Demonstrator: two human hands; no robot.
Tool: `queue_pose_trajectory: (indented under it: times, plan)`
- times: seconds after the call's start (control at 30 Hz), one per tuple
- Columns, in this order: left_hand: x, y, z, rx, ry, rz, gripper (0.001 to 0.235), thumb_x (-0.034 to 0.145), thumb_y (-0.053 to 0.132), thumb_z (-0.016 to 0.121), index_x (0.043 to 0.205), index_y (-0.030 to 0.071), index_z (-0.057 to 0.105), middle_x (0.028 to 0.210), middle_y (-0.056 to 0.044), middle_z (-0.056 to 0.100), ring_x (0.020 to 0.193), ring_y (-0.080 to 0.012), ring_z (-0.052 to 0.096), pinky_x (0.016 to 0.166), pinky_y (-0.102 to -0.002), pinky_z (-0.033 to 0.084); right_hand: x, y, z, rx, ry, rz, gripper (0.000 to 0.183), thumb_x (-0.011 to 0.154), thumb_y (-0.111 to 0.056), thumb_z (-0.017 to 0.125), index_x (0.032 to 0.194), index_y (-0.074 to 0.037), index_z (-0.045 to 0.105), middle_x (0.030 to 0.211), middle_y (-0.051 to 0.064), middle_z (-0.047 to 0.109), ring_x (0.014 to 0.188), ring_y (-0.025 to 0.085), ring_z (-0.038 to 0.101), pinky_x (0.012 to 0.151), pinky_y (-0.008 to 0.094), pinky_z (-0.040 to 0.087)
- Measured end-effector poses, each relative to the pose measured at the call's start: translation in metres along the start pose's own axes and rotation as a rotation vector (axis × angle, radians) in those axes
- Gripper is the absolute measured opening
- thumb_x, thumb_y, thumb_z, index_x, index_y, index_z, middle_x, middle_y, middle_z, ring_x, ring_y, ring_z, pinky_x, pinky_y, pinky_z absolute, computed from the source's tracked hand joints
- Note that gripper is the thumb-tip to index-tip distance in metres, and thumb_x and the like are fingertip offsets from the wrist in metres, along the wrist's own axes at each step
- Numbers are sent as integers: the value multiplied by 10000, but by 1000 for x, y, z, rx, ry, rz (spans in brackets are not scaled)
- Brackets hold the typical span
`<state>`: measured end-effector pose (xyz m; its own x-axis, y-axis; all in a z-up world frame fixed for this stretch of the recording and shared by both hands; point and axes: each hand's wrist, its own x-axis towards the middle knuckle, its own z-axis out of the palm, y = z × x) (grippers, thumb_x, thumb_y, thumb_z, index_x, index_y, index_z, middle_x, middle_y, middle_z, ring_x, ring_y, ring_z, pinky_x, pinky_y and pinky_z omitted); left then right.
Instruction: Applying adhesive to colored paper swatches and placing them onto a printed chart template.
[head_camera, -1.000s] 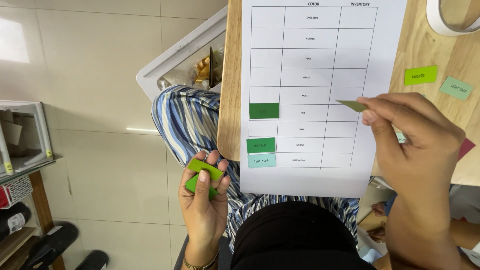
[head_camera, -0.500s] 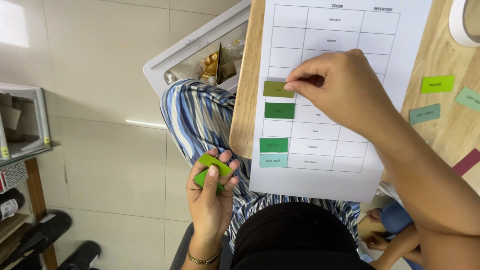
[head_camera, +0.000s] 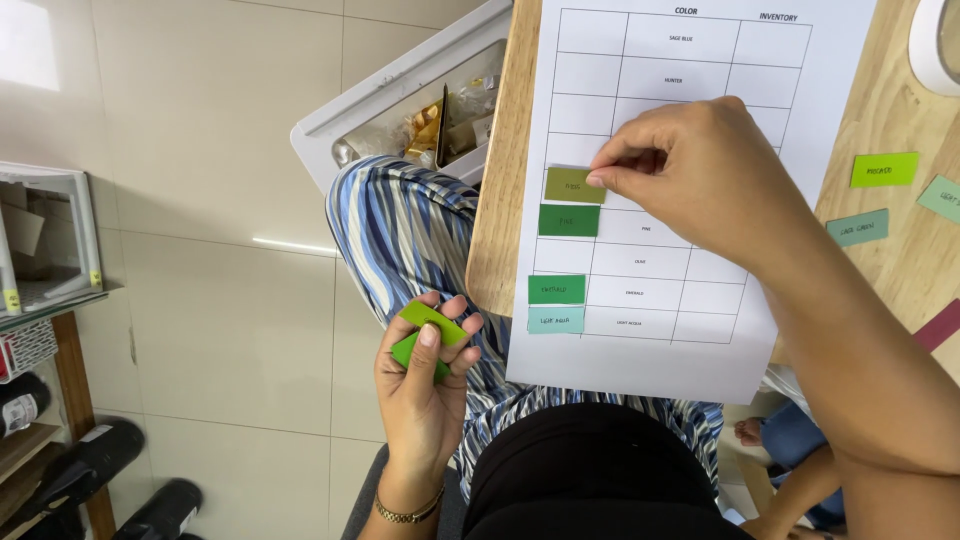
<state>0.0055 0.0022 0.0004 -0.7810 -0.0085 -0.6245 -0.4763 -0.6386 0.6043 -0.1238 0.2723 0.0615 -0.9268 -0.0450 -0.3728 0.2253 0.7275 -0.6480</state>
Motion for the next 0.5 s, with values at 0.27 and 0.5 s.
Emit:
queue_pose_trajectory:
  times: [0.27, 0.5]
  plan:
    - [-5, 2, 27, -29, -101, 14, 408, 1012, 61, 566, 1393, -73, 511, 1319, -261, 650, 1214, -387, 662, 924, -353, 626, -33, -9, -19, 81, 83, -100, 34, 949, -35, 785, 920, -51, 775, 830, 18, 744, 780, 92, 634, 770, 231, 511]
    - [-16, -8, 72, -136, -413, -91, 490, 1066, 142, 498, 1509, -45, 403, 1546, -298, 457, 1453, -396, 455, 1168, -469, 455, -87, -15, 0, 146, 57, -309, 141, 856, -156, 799, 976, -85, 777, 805, 30, 754, 692, 120, 701, 658, 241, 587]
